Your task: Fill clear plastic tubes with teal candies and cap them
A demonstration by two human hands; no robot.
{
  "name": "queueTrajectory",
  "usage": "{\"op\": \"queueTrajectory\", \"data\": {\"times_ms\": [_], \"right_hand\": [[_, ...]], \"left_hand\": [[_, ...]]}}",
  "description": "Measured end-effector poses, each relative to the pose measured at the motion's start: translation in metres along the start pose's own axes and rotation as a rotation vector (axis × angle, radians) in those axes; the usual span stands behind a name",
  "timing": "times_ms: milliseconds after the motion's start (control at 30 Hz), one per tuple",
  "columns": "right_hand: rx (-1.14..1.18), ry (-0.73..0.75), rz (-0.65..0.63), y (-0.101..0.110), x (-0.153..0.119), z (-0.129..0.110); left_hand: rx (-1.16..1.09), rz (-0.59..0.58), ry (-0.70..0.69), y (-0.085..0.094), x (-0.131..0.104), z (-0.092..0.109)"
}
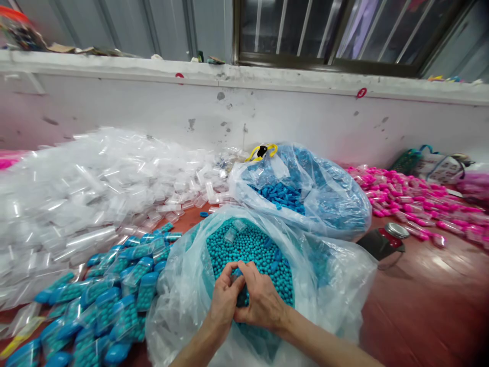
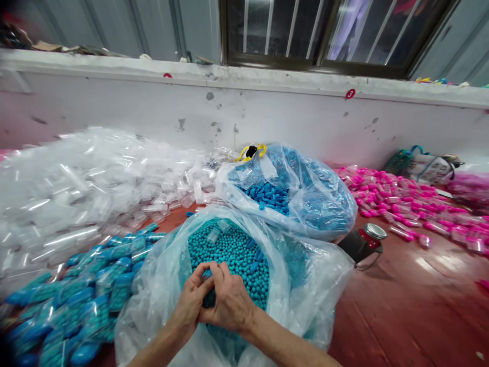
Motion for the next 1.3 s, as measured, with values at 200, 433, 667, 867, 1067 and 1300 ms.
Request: {"op": "queueTrajectory", "data": {"times_ms": [200, 433, 667, 867, 1067, 1300], "right_hand": [[0.128, -0.003, 0.086, 0.006, 0.002, -0.002], [0.047, -0.079, -0.033, -0.007, -0.001, -0.004], [0.437, 0.014, -0.256, 0.003, 0.026, -0.003], [-0.017, -0.138, -0.214, -0.009, 0.076, 0.062], [-0.22, -0.249, -0.217, -0.036, 0.111, 0.088], [-0.038, -0.172, -0.208, -0.022, 0.095, 0.082]], "left_hand": [[-0.028, -0.125, 0.011, 0.003, -0.004, 0.004], [0.174, 0.046, -0.064, 0.005, -0.001, -0.001], [0.415, 0.186, -0.203, 0.046, -0.012, 0.029], [0.905, 0.765, -0.39, 0.128, -0.029, 0.088], [0.908, 0.759, -0.568, 0.112, -0.027, 0.083], [0.815, 0.323, -0.378, 0.056, 0.041, 0.033]]}}
Point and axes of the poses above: each hand's wrist, its own x-axis towards the middle knuckle, its own y-axis out of the back of the hand, z = x × y, the point moved 1 cm from there along x, towards the middle knuckle, and after that the axes turned 10 degrees about y, right-handed, at the moved point
